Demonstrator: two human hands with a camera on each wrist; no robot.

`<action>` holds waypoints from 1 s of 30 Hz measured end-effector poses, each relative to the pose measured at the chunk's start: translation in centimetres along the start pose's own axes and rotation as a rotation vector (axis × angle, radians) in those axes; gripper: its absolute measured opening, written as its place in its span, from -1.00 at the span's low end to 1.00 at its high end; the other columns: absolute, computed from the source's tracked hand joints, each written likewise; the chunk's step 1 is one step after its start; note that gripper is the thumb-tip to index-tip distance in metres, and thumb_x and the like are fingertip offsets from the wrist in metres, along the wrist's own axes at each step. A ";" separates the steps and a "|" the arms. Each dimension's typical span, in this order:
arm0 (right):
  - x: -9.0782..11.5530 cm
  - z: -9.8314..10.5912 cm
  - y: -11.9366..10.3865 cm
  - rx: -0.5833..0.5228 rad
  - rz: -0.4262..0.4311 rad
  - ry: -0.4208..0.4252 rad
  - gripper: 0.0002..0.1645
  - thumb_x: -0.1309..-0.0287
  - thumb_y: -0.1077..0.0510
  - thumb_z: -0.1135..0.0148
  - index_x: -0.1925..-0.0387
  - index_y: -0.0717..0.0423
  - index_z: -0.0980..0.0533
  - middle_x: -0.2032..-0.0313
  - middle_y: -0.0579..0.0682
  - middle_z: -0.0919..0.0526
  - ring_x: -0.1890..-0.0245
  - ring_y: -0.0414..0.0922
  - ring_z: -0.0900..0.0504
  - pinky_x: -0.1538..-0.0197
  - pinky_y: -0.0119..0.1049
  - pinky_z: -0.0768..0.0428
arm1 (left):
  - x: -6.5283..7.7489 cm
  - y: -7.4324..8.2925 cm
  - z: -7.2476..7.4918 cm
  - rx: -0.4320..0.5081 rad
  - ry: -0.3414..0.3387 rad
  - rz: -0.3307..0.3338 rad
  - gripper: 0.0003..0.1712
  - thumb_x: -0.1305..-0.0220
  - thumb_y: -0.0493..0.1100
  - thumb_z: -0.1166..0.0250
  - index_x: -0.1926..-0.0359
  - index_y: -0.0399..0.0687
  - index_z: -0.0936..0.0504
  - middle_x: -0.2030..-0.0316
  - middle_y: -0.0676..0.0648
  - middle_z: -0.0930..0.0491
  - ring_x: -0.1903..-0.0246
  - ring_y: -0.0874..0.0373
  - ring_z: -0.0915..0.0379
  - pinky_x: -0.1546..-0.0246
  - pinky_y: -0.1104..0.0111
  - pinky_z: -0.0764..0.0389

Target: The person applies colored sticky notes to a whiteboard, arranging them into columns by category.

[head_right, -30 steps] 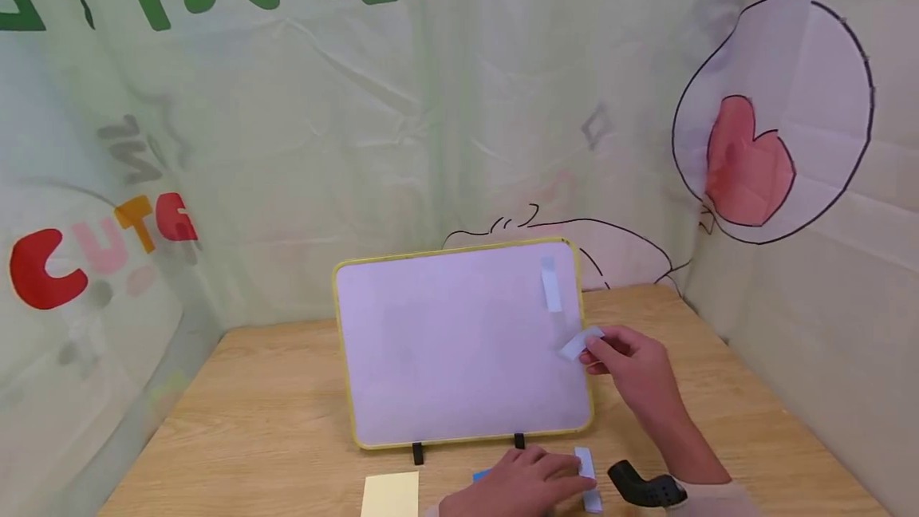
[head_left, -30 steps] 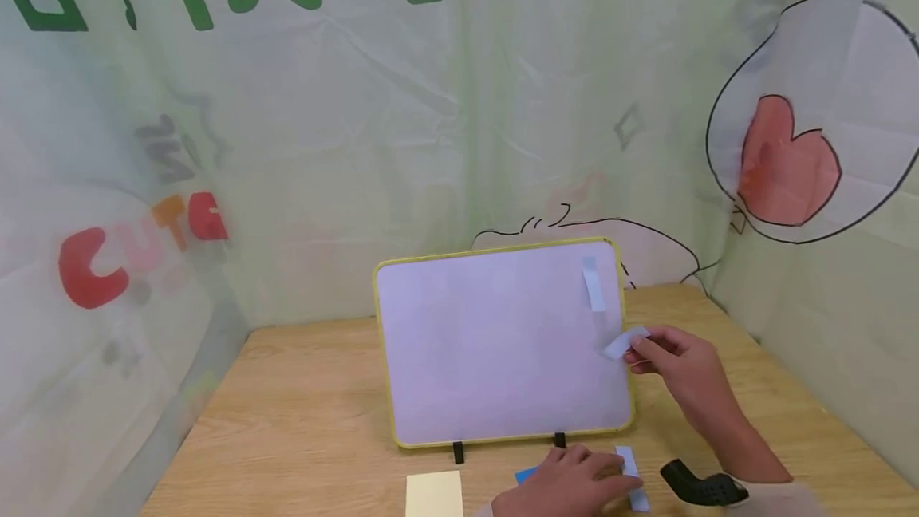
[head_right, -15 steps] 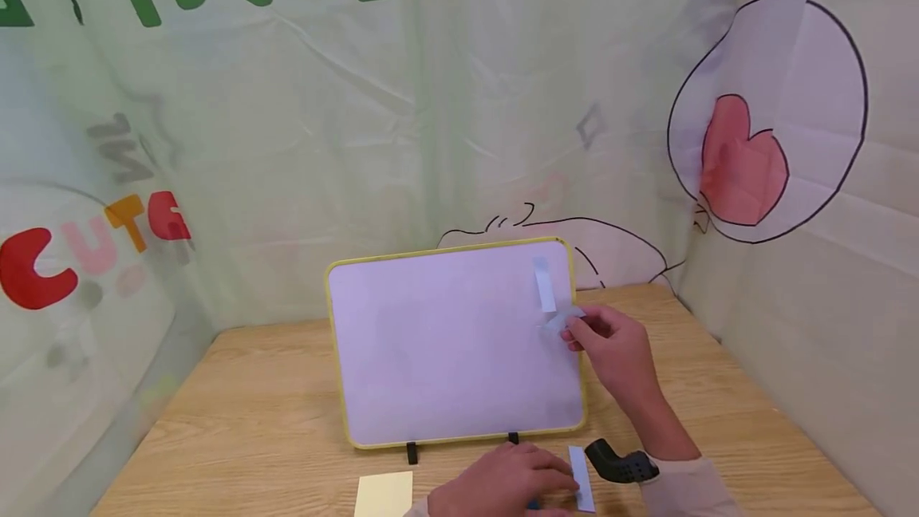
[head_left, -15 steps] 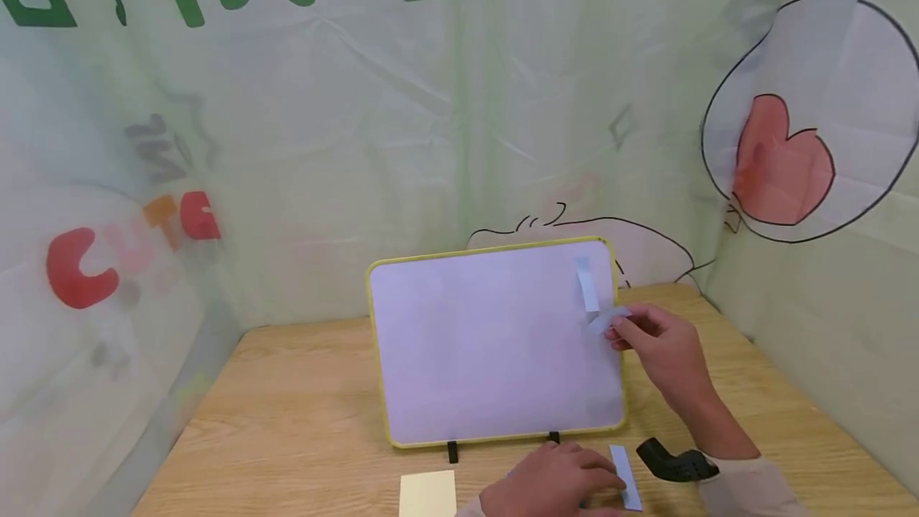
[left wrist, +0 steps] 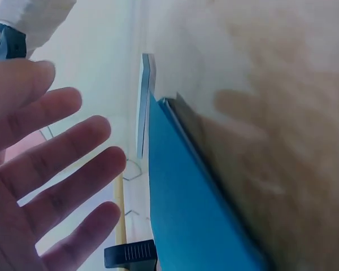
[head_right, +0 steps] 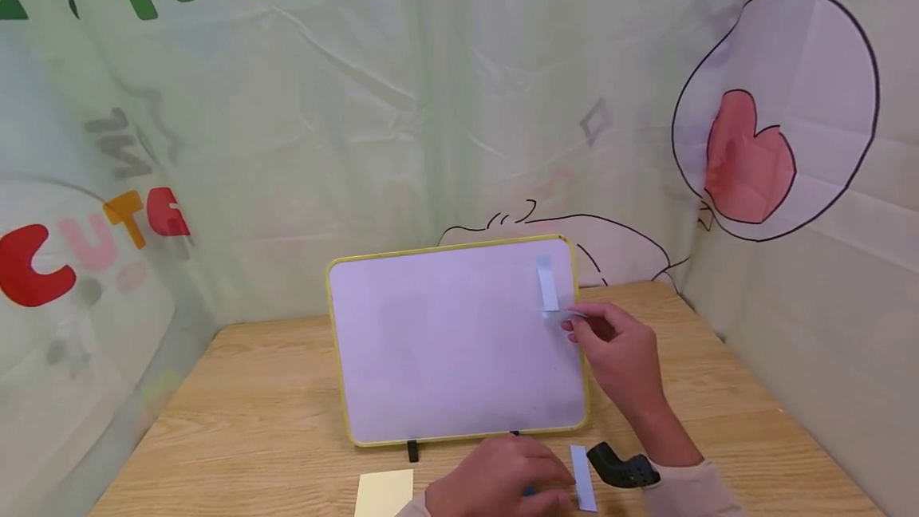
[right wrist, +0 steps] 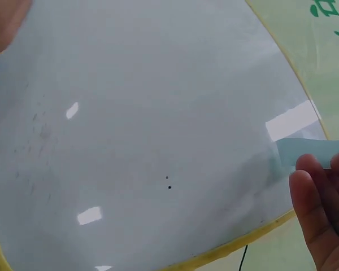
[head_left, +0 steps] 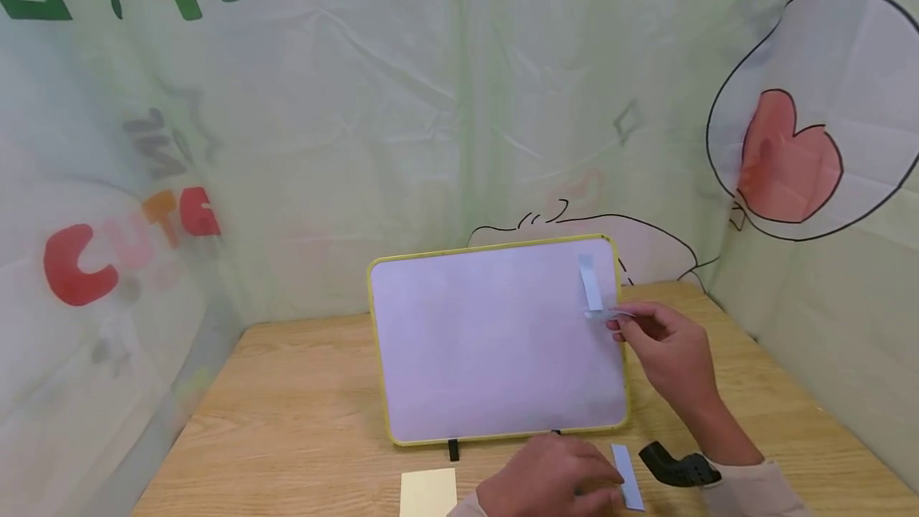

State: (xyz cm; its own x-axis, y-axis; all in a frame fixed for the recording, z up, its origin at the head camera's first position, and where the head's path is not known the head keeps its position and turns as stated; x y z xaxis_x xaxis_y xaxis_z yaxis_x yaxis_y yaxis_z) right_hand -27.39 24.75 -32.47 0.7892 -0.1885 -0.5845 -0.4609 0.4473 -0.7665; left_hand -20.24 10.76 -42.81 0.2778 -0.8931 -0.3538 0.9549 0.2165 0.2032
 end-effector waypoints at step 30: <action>1.6 -0.6 -2.0 0.085 0.363 0.020 -0.60 0.04 0.66 -0.28 0.17 0.30 -0.67 0.12 0.16 -0.73 0.07 -0.51 -0.60 0.05 -0.59 -0.51 | -2.4 -5.3 10.1 -0.074 0.512 0.461 -0.78 -0.45 -0.01 -0.21 0.19 0.12 -0.78 0.29 0.22 -0.66 0.30 0.45 -0.53 0.32 0.66 -0.43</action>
Point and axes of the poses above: each hand's wrist, its own x-axis away from the middle knuckle, its own z-axis out of the back of the hand, y = z × x, the point moved 9 cm from there along -x, towards the middle knuckle
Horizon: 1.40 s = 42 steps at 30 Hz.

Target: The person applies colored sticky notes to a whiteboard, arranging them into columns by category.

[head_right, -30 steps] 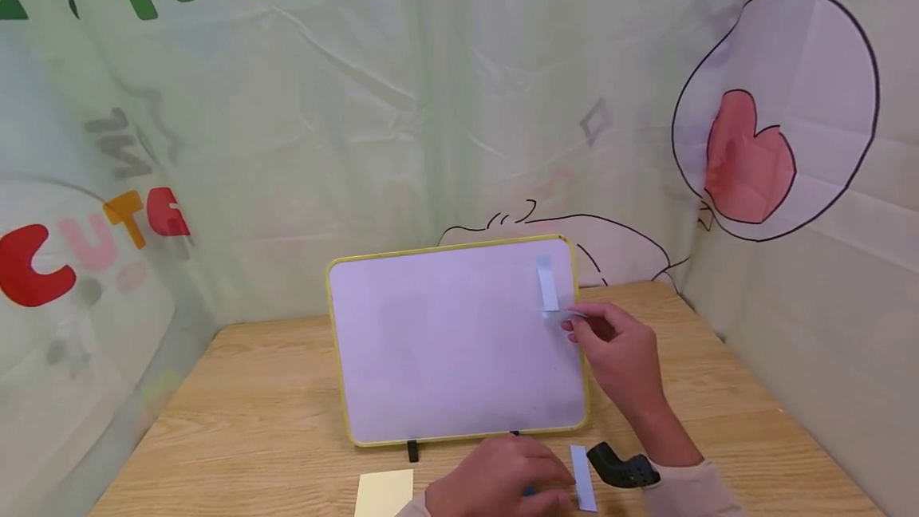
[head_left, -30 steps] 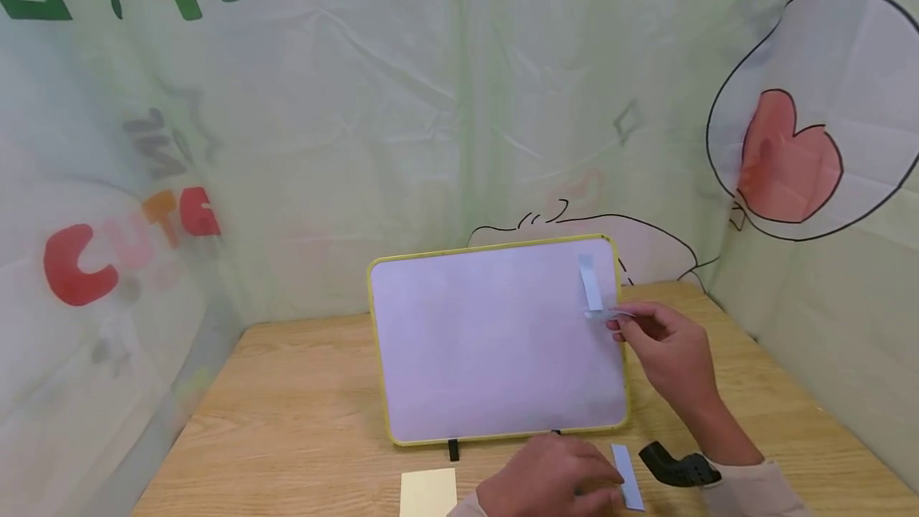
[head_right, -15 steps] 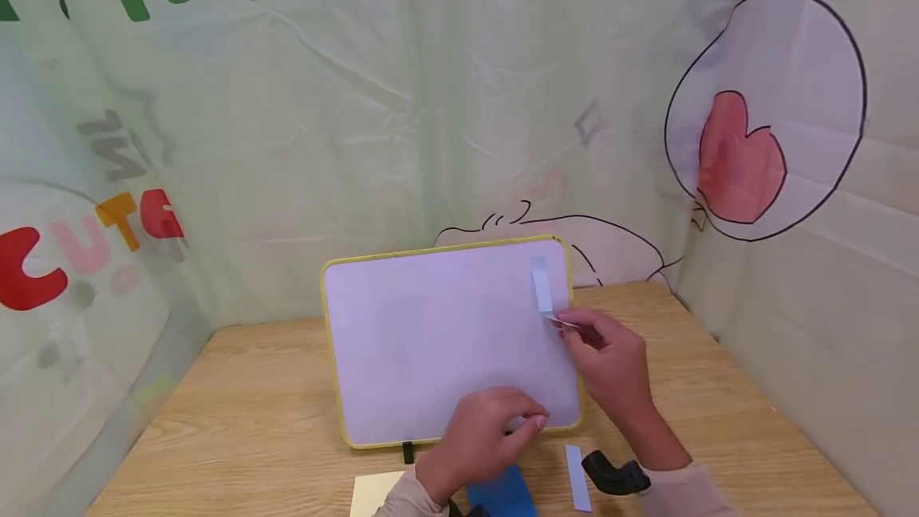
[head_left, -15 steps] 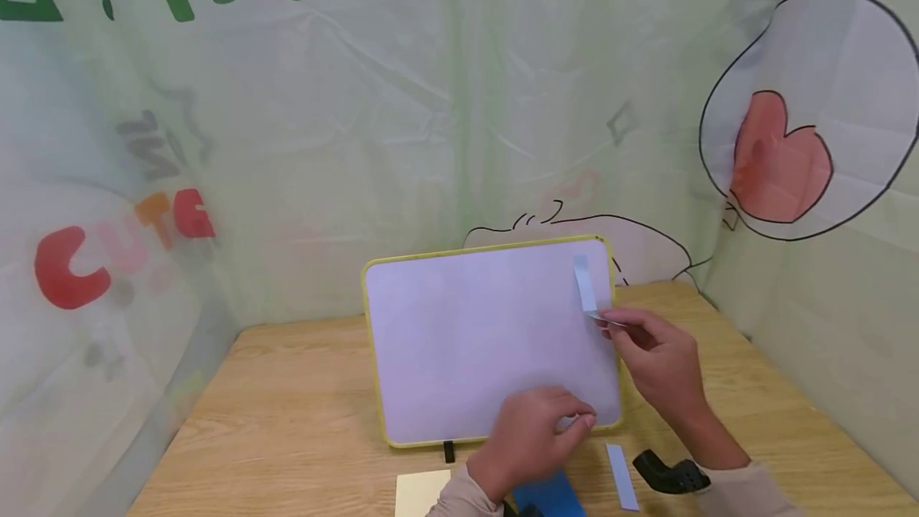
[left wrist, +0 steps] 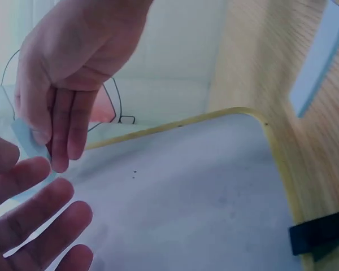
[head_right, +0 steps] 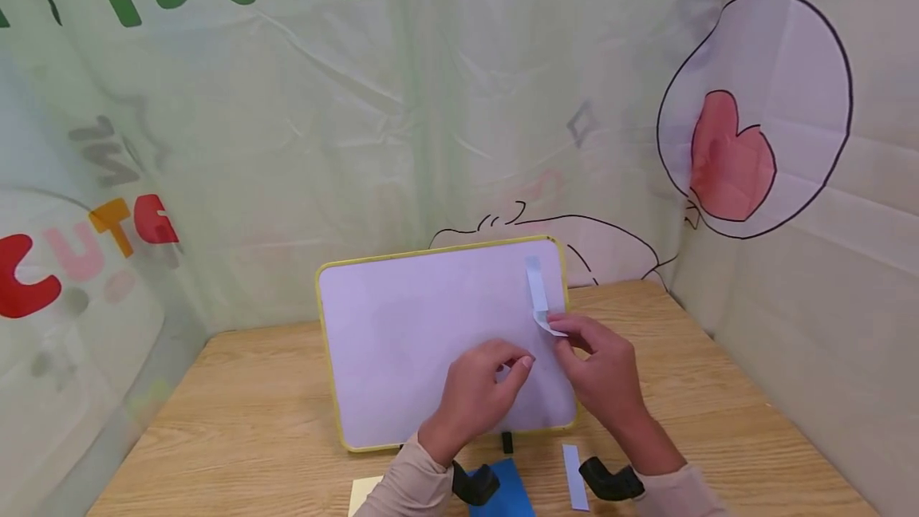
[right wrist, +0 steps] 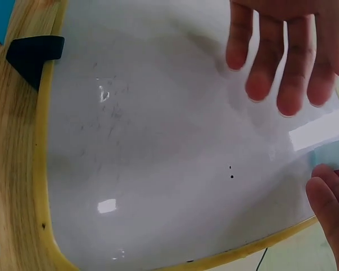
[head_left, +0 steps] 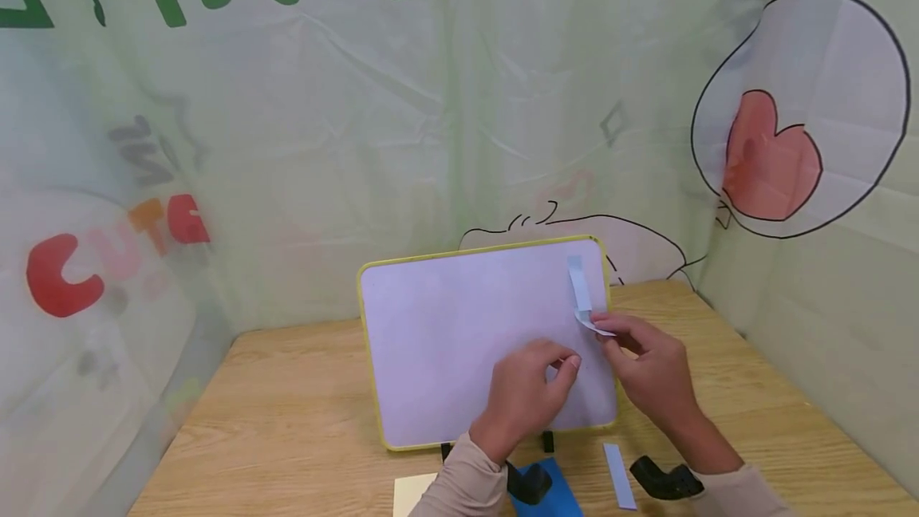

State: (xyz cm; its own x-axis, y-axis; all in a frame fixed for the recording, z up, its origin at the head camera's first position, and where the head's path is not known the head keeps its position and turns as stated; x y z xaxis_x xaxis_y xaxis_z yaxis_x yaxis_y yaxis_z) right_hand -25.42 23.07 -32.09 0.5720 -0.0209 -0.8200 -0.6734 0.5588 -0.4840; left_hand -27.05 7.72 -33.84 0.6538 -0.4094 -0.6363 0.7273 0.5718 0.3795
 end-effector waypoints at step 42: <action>1.1 -0.7 -0.2 0.269 0.148 -0.028 -0.49 0.12 0.64 -0.24 0.10 0.25 -0.68 0.11 0.08 -0.74 0.22 -0.03 -0.69 0.15 -0.72 -0.40 | -1.2 2.1 -1.4 -0.312 0.059 -0.280 -0.76 -0.35 -0.06 -0.26 0.05 0.09 -0.77 0.00 0.02 -0.58 0.22 0.25 -0.54 0.34 0.49 -0.59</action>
Point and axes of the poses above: each hand's wrist, its own x-axis away from the middle knuckle, its own z-axis out of the back of the hand, y = z × x, the point moved 9 cm from there along -x, towards the middle knuckle
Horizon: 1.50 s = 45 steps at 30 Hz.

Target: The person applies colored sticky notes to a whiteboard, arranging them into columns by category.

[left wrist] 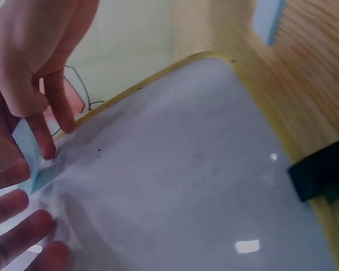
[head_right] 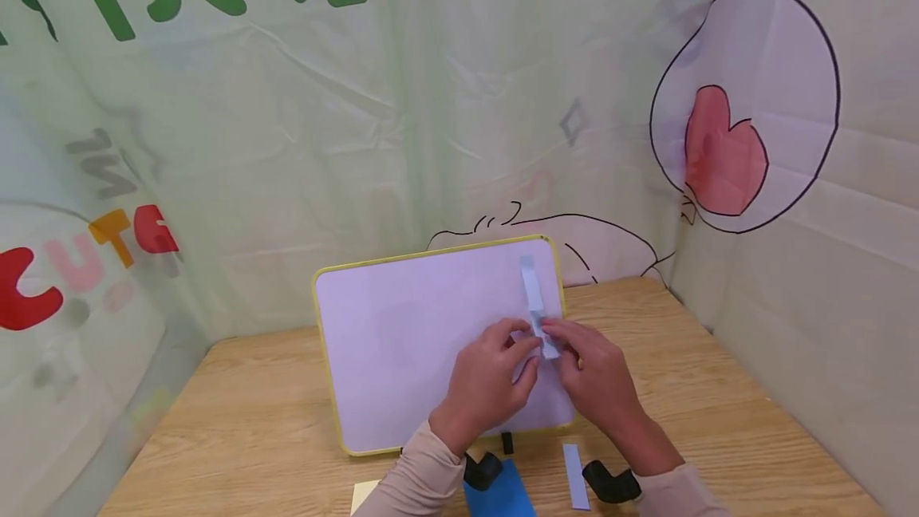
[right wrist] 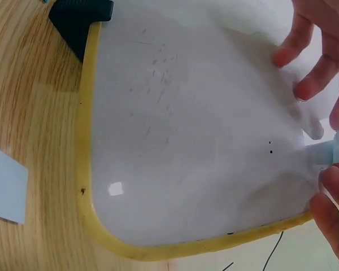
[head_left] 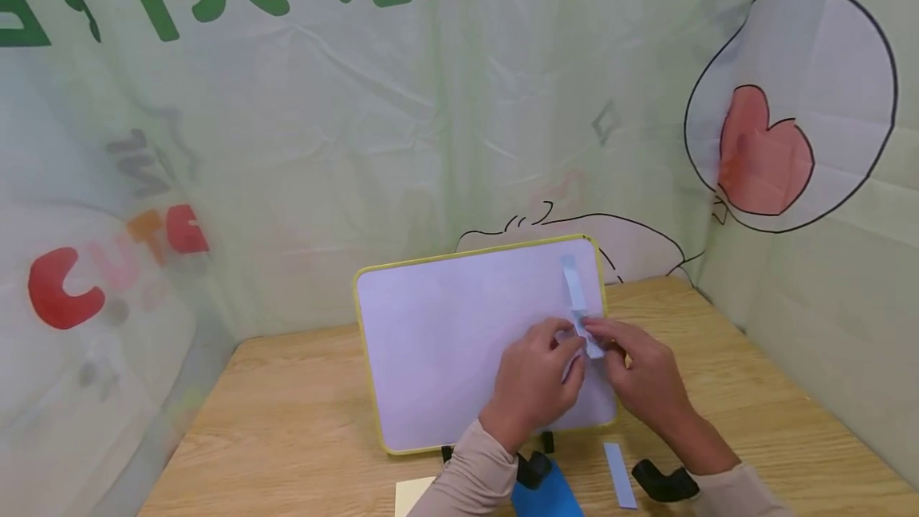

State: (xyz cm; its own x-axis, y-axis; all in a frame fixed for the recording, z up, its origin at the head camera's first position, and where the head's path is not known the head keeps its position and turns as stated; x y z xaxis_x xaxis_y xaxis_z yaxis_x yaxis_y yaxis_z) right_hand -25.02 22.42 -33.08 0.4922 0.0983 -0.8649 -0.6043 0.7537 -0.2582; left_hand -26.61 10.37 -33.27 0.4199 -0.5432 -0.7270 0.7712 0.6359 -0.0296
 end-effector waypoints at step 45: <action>-0.9 -0.2 0.2 0.080 0.060 0.084 -0.61 0.08 0.40 -0.32 0.11 0.22 -0.69 0.19 0.11 -0.74 0.19 0.07 -0.64 -0.05 -0.59 -0.45 | 2.0 1.4 -1.9 -0.259 -0.033 -0.134 -0.79 -0.30 -0.01 -0.20 0.25 0.23 -0.78 -0.26 0.02 -0.48 -0.04 0.10 -0.40 0.16 0.27 -0.40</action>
Point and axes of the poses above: each hand's wrist, its own x-axis away from the middle knuckle, its own z-axis out of the back of the hand, y = z × x, the point moved 9 cm from there along -x, towards the middle knuckle
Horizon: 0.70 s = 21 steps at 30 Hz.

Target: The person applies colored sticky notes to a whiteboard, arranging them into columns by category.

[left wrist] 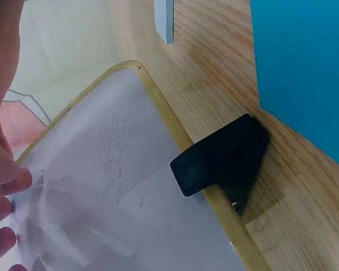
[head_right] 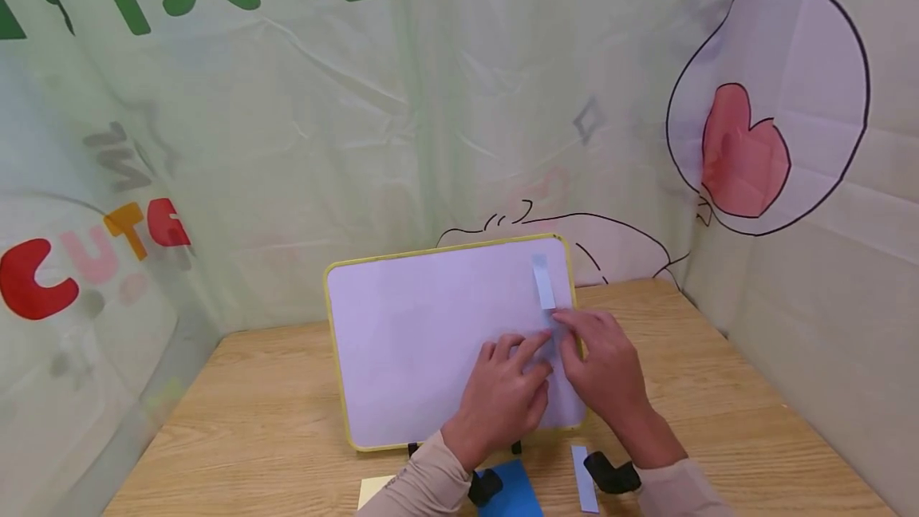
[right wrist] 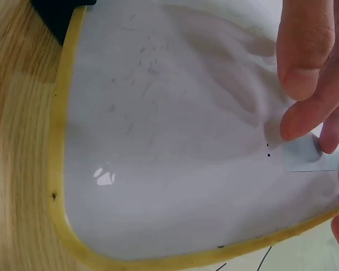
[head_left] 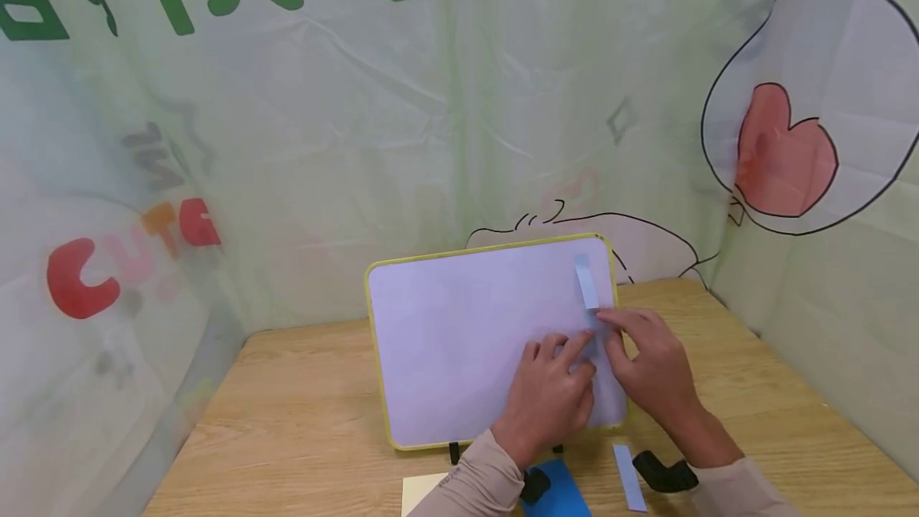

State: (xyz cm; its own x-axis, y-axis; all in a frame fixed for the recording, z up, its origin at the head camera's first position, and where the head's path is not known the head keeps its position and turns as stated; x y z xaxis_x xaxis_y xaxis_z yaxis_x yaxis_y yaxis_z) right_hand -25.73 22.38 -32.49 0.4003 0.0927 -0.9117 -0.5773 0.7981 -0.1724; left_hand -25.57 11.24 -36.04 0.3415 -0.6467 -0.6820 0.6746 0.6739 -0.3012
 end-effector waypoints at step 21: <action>-1.6 -0.7 0.8 0.036 -0.130 0.112 -0.72 0.13 0.34 -0.51 0.28 0.34 -0.68 0.35 0.22 -0.58 0.34 0.16 -0.45 0.31 -0.04 -0.37 | -0.2 -0.3 0.0 0.071 -0.011 0.022 -0.76 -0.34 -0.05 -0.16 0.31 0.22 -0.77 -0.23 0.05 -0.49 -0.02 0.14 -0.39 0.10 0.25 -0.37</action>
State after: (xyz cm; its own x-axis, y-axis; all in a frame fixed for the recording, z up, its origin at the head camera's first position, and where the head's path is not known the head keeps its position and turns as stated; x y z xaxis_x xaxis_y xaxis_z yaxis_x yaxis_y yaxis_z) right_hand -27.30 22.43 -31.45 0.3872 -0.0777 -0.9187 -0.4989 0.8203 -0.2796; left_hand -25.83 11.13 -35.83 0.3636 -0.6360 -0.6807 0.7116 0.6611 -0.2376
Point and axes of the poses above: each hand's wrist, its own x-axis away from the middle knuckle, its own z-axis out of the back of the hand, y = z × x, the point moved 9 cm from there along -x, towards the middle knuckle
